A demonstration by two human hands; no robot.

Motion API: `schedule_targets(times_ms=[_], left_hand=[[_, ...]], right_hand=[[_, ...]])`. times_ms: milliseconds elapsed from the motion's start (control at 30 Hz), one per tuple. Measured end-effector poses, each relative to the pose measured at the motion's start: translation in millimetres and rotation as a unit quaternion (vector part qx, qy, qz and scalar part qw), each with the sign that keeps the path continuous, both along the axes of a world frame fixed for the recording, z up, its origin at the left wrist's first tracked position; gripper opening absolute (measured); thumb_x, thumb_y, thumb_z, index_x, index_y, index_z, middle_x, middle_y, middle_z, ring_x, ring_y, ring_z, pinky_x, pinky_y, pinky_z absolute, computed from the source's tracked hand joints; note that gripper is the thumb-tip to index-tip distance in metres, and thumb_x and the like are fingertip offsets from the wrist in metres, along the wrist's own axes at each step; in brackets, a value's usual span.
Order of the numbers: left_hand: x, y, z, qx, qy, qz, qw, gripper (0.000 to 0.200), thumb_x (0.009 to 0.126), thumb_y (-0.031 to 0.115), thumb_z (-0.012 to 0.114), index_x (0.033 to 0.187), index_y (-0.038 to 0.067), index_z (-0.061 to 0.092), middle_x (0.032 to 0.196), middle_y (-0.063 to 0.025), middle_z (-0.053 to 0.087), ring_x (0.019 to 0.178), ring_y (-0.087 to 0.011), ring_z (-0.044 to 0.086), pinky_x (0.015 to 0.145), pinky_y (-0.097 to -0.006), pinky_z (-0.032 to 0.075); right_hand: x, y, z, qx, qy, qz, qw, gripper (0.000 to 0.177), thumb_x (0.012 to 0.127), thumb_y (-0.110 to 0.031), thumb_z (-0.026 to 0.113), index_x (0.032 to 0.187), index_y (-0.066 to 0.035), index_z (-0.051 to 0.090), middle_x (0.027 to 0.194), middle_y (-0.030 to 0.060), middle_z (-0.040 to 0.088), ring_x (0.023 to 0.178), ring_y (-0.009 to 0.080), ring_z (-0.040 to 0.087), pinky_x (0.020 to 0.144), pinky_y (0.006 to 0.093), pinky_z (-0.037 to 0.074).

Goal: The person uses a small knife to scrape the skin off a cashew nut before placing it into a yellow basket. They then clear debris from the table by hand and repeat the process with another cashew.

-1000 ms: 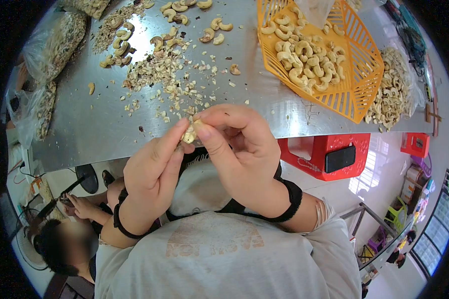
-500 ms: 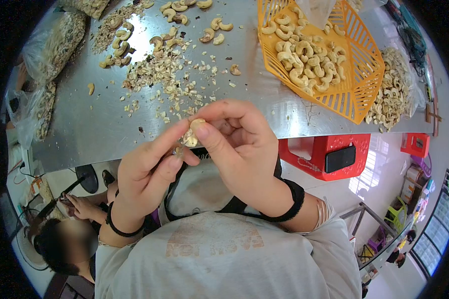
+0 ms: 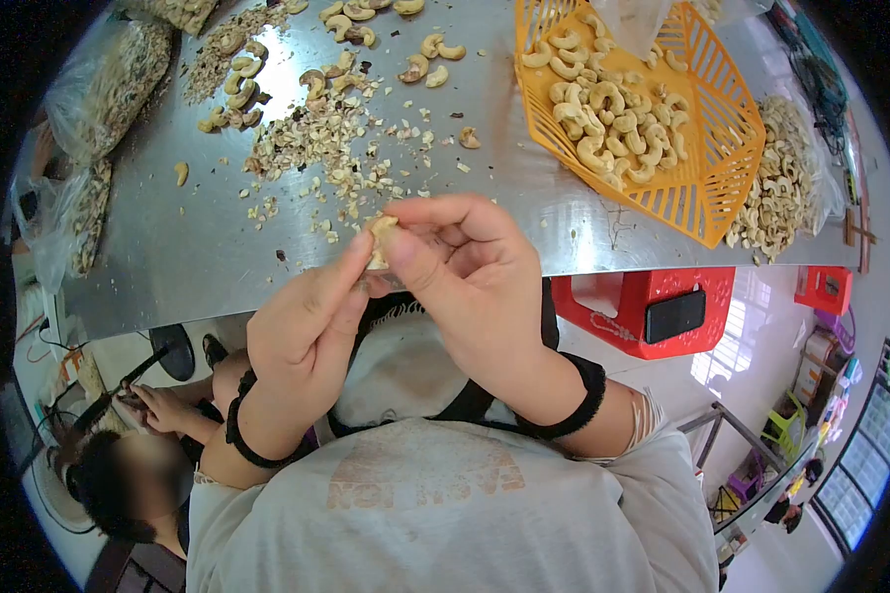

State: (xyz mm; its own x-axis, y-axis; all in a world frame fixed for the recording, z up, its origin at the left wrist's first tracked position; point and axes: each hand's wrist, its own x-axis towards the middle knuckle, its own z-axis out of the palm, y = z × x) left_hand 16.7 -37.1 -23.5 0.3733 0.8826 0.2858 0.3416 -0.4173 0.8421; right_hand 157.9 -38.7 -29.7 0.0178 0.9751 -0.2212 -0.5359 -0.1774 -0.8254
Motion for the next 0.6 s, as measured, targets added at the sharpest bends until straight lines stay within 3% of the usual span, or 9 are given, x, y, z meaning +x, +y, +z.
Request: schedule_targets(times_ms=[100, 267, 367, 433, 533, 600], left_hand=[[0, 2, 4, 0.025, 0.011, 0.014, 1.0, 0.041, 0.068, -0.007, 0.055, 0.108, 0.0, 0.051, 0.087, -0.0138, 0.059, 0.067, -0.0225, 0.059, 0.057, -0.0255, 0.046], [0, 0, 12, 0.013, 0.033, 0.021, 0.999, 0.04, 0.069, -0.006, 0.055, 0.109, 0.001, 0.051, 0.086, -0.0135, 0.059, 0.065, -0.0229, 0.058, 0.057, -0.0256, 0.046], [-1, -3, 12, -0.074, 0.002, 0.015, 0.997, 0.037, 0.073, -0.004, 0.053, 0.11, 0.001, 0.051, 0.087, -0.0123, 0.06, 0.067, -0.0203, 0.058, 0.06, -0.0248, 0.046], [-4, -5, 10, -0.196, -0.106, 0.015, 0.975, 0.034, 0.078, -0.002, 0.049, 0.111, 0.002, 0.049, 0.09, -0.011, 0.059, 0.07, -0.0169, 0.059, 0.064, -0.0235, 0.045], [-9, -2, 16, -0.243, -0.117, -0.013, 0.963, 0.032, 0.08, -0.001, 0.046, 0.112, 0.002, 0.049, 0.093, -0.0101, 0.059, 0.073, -0.0147, 0.058, 0.067, -0.0219, 0.044], [-13, 3, 18, -0.212, -0.104, -0.03, 0.971, 0.033, 0.08, -0.001, 0.046, 0.112, 0.002, 0.048, 0.093, -0.0102, 0.059, 0.073, -0.0152, 0.058, 0.067, -0.022, 0.045]], right_hand=[[-3, 0, 0, 0.057, 0.033, 0.022, 0.998, 0.028, 0.074, 0.001, 0.058, 0.099, 0.002, 0.046, 0.09, 0.01, 0.055, 0.081, 0.013, 0.054, 0.074, 0.0241, 0.046], [-3, -1, 2, 0.08, -0.032, 0.033, 0.996, 0.036, 0.072, 0.004, 0.059, 0.104, 0.002, 0.042, 0.09, 0.0103, 0.054, 0.084, 0.0147, 0.054, 0.074, 0.0251, 0.046], [0, -2, 1, 0.075, -0.003, 0.052, 0.996, 0.035, 0.073, 0.004, 0.058, 0.104, 0.001, 0.042, 0.09, 0.0107, 0.054, 0.083, 0.0151, 0.055, 0.072, 0.0257, 0.047], [-1, -3, 3, 0.078, 0.027, 0.056, 0.995, 0.034, 0.073, 0.005, 0.057, 0.103, 0.001, 0.042, 0.091, 0.0106, 0.054, 0.082, 0.0153, 0.055, 0.072, 0.026, 0.047], [-1, -3, 2, 0.091, 0.05, 0.064, 0.993, 0.033, 0.074, 0.005, 0.057, 0.104, 0.002, 0.042, 0.091, 0.0106, 0.054, 0.083, 0.0155, 0.055, 0.071, 0.0262, 0.047], [0, -3, 2, 0.101, 0.044, 0.067, 0.992, 0.033, 0.074, 0.005, 0.056, 0.104, 0.002, 0.043, 0.092, 0.0107, 0.054, 0.084, 0.0155, 0.055, 0.072, 0.0261, 0.047]])
